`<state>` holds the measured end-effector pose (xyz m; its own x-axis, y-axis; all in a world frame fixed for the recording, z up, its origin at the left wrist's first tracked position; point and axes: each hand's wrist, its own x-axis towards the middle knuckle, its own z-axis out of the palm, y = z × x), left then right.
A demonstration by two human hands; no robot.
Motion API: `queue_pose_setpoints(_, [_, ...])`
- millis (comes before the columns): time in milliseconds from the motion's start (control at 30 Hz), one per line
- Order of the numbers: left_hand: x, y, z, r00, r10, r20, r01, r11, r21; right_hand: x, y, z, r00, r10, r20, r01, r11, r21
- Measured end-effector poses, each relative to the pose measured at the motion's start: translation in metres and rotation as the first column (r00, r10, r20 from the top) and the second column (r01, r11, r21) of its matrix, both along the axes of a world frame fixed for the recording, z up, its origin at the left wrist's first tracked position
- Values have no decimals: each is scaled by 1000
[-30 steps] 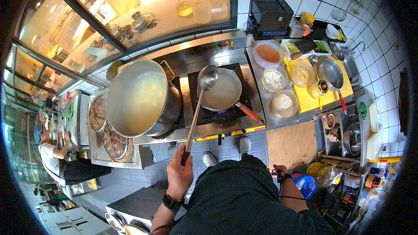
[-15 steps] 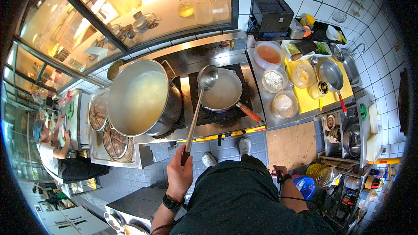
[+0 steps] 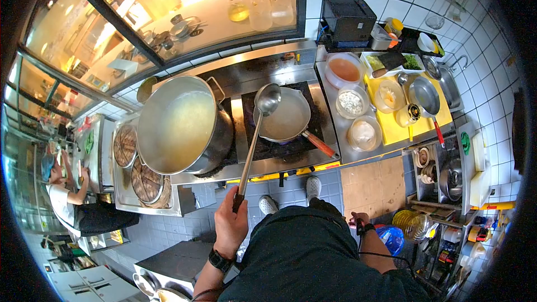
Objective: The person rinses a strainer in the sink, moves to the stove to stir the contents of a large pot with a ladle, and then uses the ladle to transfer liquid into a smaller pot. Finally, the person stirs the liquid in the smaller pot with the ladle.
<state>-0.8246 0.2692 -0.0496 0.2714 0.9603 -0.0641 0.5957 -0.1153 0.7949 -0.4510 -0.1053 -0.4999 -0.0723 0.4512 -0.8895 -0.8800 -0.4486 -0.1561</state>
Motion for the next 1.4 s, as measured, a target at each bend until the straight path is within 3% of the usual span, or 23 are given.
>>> queue_pose_setpoints(33, [0, 0, -1, 1000, -1, 0, 1, 1000, 0, 8, -13, -24, 888, -118, -444, 238, 945, 225])
queue_pose_setpoints(67, [-1, 1, -2, 1000, -5, 3, 5, 1000, -1, 4, -7, -9, 888, -119, -444, 239, 944, 226])
queue_pose_setpoints(100, [-1, 1, -3, 1000, -8, 6, 8, 1000, -3, -2, 7, 24, 992, -52, -112, 64, 993, 99])
queue_pose_setpoints(133, [-1, 1, -2, 1000, -9, 6, 9, 1000, -3, -6, 16, 46, 973, 80, 216, -63, 994, -84])
queue_pose_setpoints(233, [1, 1, -1, 1000, -7, 13, 7, 1000, -6, -16, 32, 79, 917, 167, 362, -102, 976, -192])
queue_pose_setpoints(367, [1, 2, 0, 1000, -18, 4, 18, 1000, 24, -19, 37, 74, 895, 210, 394, -98, 954, -284])
queue_pose_setpoints(433, [2, 2, 1, 1000, -23, -6, 24, 999, 33, -25, 45, 88, 798, 314, 515, -124, 921, -369])
queue_pose_setpoints(1267, [2, 5, -4, 1000, -7, -14, 7, 1000, 10, -28, 45, 72, 846, 274, 457, -85, 916, -393])
queue_pose_setpoints(1367, [3, 5, -1, 1000, -11, -17, 11, 1000, 17, -23, 32, 44, 872, 236, 429, -61, 921, -384])
queue_pose_setpoints(1400, [3, 5, -1, 1000, -12, -24, 12, 1000, 20, -14, 13, 16, 958, 63, 281, 2, 974, -225])
